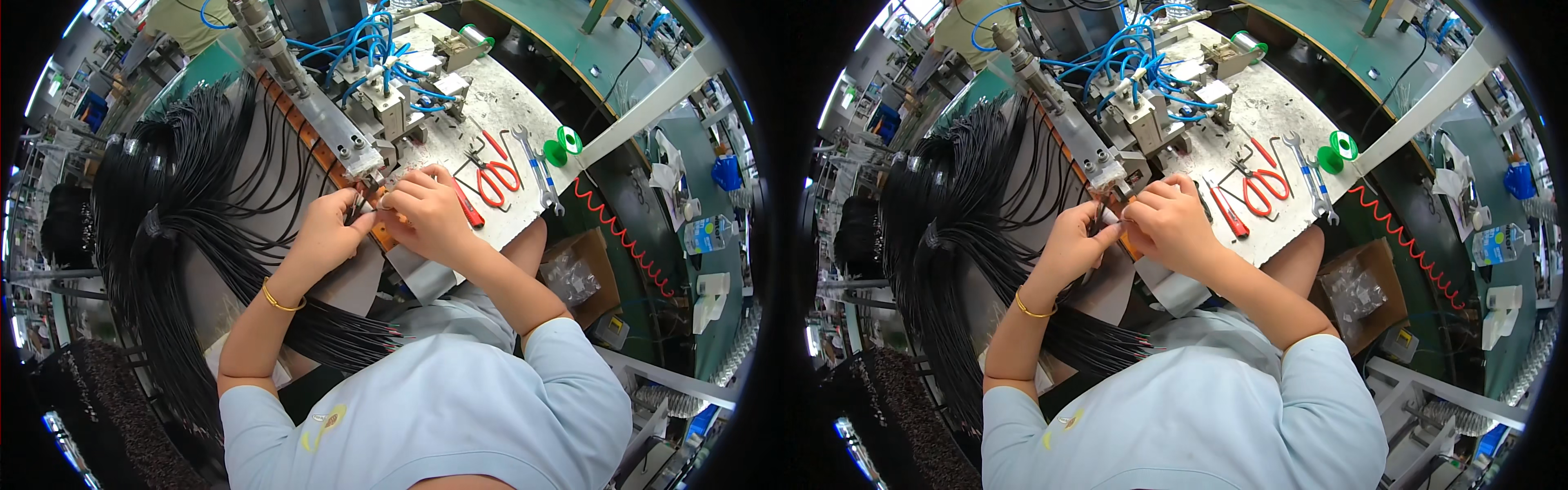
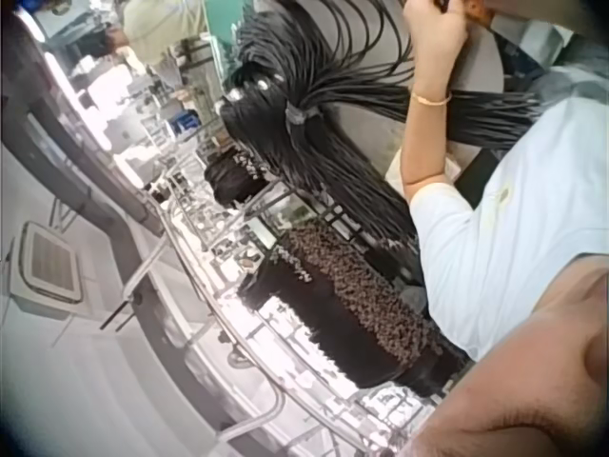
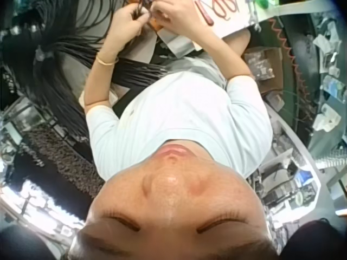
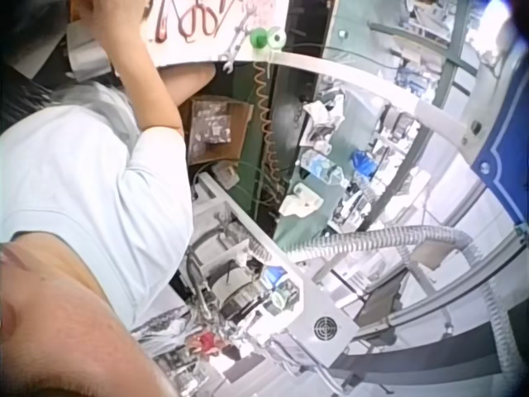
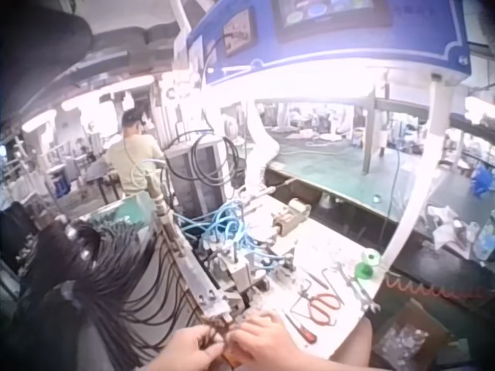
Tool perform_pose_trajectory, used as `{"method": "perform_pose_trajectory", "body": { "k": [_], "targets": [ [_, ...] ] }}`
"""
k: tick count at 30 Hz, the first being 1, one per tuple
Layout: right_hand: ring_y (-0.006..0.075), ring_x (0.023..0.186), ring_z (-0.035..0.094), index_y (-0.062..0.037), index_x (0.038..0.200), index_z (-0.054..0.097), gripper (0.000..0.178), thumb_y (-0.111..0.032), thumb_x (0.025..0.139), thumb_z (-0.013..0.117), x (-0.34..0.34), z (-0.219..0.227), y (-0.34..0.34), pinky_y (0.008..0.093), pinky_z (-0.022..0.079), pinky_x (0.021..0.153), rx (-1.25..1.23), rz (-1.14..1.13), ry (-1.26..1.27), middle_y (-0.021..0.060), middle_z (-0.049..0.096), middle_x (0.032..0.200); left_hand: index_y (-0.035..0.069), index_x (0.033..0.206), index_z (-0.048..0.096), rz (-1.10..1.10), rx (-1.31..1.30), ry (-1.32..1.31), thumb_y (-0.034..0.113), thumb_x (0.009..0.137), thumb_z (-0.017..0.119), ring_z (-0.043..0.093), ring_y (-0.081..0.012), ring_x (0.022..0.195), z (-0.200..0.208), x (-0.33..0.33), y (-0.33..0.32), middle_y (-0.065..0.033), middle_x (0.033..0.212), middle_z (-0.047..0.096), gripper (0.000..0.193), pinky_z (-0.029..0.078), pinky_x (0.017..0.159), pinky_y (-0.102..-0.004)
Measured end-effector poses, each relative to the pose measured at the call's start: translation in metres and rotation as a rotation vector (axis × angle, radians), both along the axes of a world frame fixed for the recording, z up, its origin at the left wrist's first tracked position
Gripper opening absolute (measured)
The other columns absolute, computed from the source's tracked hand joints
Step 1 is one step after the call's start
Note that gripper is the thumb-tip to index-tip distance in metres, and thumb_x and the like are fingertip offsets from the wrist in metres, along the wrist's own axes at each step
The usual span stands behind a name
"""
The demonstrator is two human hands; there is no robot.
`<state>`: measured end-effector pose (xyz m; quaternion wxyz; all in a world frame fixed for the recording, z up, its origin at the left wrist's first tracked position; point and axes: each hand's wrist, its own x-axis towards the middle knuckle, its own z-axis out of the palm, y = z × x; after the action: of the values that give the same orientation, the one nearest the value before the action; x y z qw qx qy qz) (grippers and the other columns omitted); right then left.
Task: The person fits small plastic connectors onto the ends of wires from a bundle one by one by hand at a workstation fixture.
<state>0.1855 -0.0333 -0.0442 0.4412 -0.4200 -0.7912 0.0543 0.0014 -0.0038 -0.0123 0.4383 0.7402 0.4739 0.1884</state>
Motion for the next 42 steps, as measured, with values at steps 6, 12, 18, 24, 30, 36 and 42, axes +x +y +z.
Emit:
{"method": "perform_pose_trajectory", "body": {
  "k": [6, 12, 18, 24, 30, 36, 42],
  "targets": [
    [0.0253, 0.077, 0.055, -0.0055, 0.083, 0.058, 0.009, -0.014, 0.083, 0.061, 0.011, -0.007, 0.006, 0.0365, 0.038, 0.077, -0.236, 0.053, 0.136, 0.007, 0.058, 0.076, 0.001, 0.087, 0.059, -0.014, -0.119, -0.213, 0.014, 0.088, 0.064, 0.046, -0.0042, 0.054, -0.006, -0.005, 0.003, 0.0023, 0.069, 0.054, 0.013, 0.038, 0.048, -0.0203],
    [0.0251, 0.079, 0.054, -0.0068, 0.085, 0.058, 0.012, -0.018, 0.089, 0.056, 0.008, -0.017, 0.009, 0.0358, 0.035, 0.078, -0.425, 0.203, 0.317, 0.0066, 0.058, 0.077, 0.002, 0.086, 0.059, -0.094, -0.128, -0.226, 0.016, 0.089, 0.063, 0.047, -0.0034, 0.062, 0.01, -0.004, 0.002, 0.0036, 0.071, 0.054, 0.014, 0.039, 0.056, -0.0201],
    [0.0267, 0.076, 0.054, -0.004, 0.084, 0.056, 0.016, -0.017, 0.092, 0.051, 0.018, -0.011, 0.005, 0.0359, 0.039, 0.072, -0.282, 0.038, 0.011, 0.0093, 0.057, 0.076, 0.003, 0.085, 0.06, -0.102, -0.254, -0.041, 0.016, 0.088, 0.063, 0.047, -0.0036, 0.066, 0.021, -0.02, 0.016, 0.0045, 0.072, 0.054, 0.014, 0.039, 0.061, -0.0207],
    [0.0236, 0.067, 0.052, -0.0029, 0.081, 0.053, 0.019, -0.017, 0.093, 0.051, 0.015, -0.007, 0.003, 0.034, 0.04, 0.063, -0.662, 0.199, 0.53, 0.009, 0.054, 0.07, 0.002, 0.084, 0.06, -0.068, -0.201, -0.072, 0.016, 0.087, 0.063, 0.049, -0.005, 0.065, 0.0, -0.017, 0.012, 0.0032, 0.072, 0.056, 0.014, 0.041, 0.059, -0.0234],
    [0.016, 0.063, 0.048, -0.0004, 0.08, 0.051, 0.024, -0.021, 0.093, 0.052, 0.024, -0.037, 0.019, 0.0307, 0.038, 0.059, -0.455, -0.003, 0.221, 0.0069, 0.049, 0.066, -0.001, 0.086, 0.059, -0.071, 0.018, 0.143, 0.015, 0.086, 0.063, 0.051, -0.0079, 0.064, 0.004, -0.01, 0.002, -0.0017, 0.07, 0.059, 0.016, 0.043, 0.06, -0.0263],
    [0.025, 0.062, 0.05, 0.0006, 0.08, 0.052, 0.023, -0.02, 0.091, 0.053, 0.02, -0.056, 0.023, 0.0351, 0.038, 0.058, -0.574, 0.082, 0.435, 0.0106, 0.053, 0.067, -0.003, 0.089, 0.06, -0.072, 0.291, 0.319, 0.015, 0.085, 0.065, 0.053, -0.0096, 0.063, -0.008, -0.004, 0.002, -0.0057, 0.069, 0.061, 0.019, 0.044, 0.061, -0.0273],
    [0.0265, 0.073, 0.054, -0.0027, 0.08, 0.056, 0.014, -0.015, 0.087, 0.057, 0.016, -0.029, 0.011, 0.0366, 0.04, 0.068, -0.253, -0.144, 0.162, 0.0087, 0.058, 0.073, -0.001, 0.087, 0.064, -0.033, 0.019, -0.001, 0.016, 0.085, 0.067, 0.051, -0.0066, 0.062, -0.004, -0.007, 0.006, -0.0013, 0.07, 0.062, 0.017, 0.042, 0.059, -0.0248]
  ]
}}
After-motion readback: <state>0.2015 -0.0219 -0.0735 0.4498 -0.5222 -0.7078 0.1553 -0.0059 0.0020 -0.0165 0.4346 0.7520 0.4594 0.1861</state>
